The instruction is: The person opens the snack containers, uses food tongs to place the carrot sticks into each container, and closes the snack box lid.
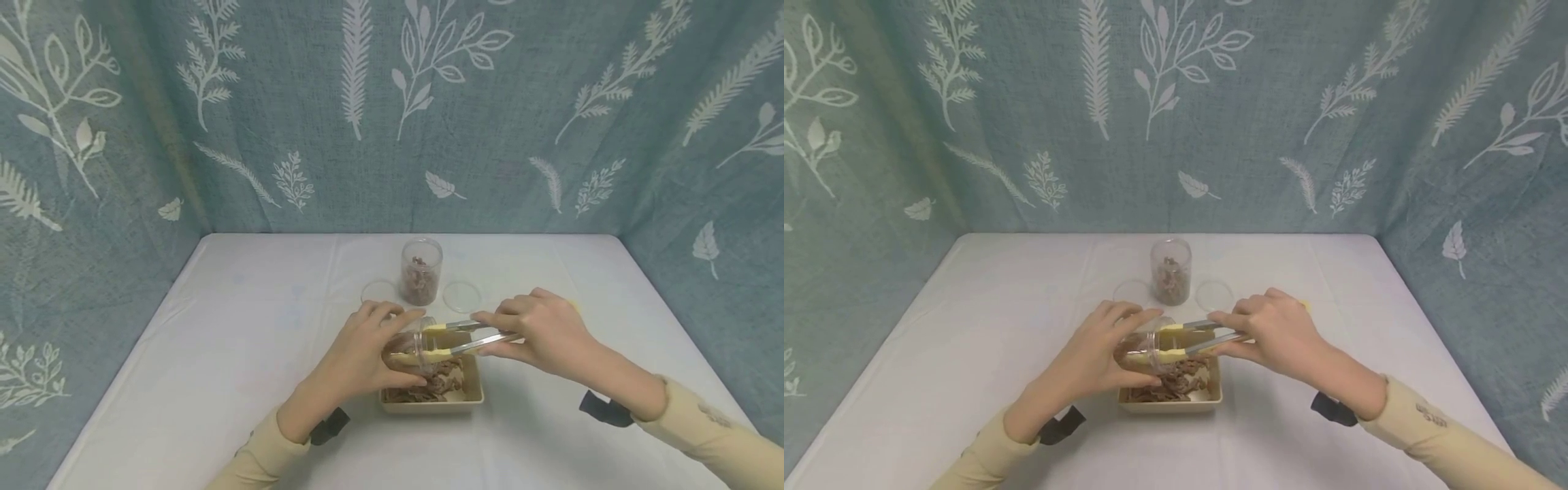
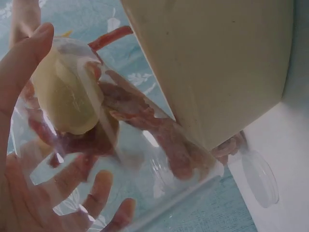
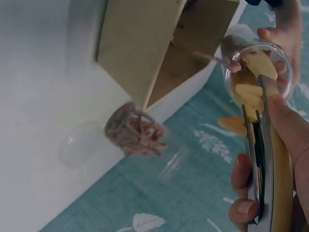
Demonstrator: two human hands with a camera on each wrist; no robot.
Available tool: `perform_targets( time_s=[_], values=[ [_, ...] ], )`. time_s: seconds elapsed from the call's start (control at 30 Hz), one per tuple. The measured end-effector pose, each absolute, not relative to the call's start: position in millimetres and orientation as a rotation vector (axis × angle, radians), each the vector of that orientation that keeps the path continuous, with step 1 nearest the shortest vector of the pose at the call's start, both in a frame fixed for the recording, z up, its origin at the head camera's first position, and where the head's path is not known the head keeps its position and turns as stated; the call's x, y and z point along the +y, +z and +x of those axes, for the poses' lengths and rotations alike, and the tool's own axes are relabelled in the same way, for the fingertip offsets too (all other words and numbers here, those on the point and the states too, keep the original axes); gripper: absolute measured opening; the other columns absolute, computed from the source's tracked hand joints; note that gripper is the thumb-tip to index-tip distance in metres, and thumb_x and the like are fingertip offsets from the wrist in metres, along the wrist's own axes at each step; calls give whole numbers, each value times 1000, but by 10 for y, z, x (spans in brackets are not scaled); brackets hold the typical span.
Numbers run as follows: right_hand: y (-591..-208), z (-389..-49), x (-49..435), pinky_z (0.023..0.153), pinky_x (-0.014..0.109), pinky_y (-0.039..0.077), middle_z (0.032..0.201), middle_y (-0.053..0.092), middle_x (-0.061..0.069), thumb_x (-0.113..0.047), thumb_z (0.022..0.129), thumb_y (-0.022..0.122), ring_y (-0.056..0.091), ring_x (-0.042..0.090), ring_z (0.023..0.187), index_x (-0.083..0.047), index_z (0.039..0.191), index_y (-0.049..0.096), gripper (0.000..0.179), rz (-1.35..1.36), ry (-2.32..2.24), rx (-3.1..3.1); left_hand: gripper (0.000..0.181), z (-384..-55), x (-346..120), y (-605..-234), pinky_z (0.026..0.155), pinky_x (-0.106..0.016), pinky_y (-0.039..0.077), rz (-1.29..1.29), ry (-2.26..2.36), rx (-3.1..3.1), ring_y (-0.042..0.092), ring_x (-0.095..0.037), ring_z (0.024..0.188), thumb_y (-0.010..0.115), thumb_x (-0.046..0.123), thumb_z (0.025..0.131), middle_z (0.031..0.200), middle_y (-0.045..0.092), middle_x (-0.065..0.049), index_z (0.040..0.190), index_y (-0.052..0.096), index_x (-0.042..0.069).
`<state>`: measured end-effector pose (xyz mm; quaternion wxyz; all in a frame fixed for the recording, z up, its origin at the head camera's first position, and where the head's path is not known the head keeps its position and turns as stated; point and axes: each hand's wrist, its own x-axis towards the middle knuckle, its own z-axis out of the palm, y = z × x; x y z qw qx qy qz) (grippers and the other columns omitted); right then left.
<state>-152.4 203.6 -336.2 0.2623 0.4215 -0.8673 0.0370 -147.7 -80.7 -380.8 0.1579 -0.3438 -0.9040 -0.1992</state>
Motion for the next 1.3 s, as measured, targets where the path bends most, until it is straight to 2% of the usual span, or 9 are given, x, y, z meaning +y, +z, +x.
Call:
perform_targets(
  time_s=[0.4,0.8,0.97,1.13,1.3],
  values=[
    [-3249,-1500,2063,51,21,35,73,64,-12,-61,71,66,48,3,56,-25,103,72,49,1113,109,-2353,91,-1470,-858,-3796,84,-34,46,-974,-707,-2650,45,-16,107,77,61,59,118,50,5,137,44,30],
    [-3155,-1477,2105,53,22,36,74,64,-11,-64,74,60,50,4,58,-24,104,72,52,1128,123,-2333,93,-1439,-955,-3799,85,-33,47,-977,-811,-2665,43,-12,106,77,59,58,120,48,7,139,39,34],
    [-3098,-1466,2211,54,22,36,78,65,-10,-63,70,65,52,4,60,-24,107,71,55,1115,109,-2345,92,-1437,-1021,-3792,84,-34,48,-932,-843,-2699,42,-11,105,76,61,59,120,48,8,139,38,35],
    [-3083,-1445,2332,55,23,36,80,66,-10,-59,66,71,55,4,63,-24,110,70,56,1091,133,-2359,92,-1454,-1090,-3791,88,-36,47,-854,-875,-2753,41,-10,109,75,63,60,121,47,10,140,37,37],
    [-3124,-1431,2433,53,22,35,80,67,-11,-57,66,72,52,2,61,-25,110,69,55,1062,153,-2362,93,-1477,-1149,-3793,93,-42,46,-812,-933,-2761,40,-12,115,73,65,61,123,47,9,140,37,34]
  ],
)
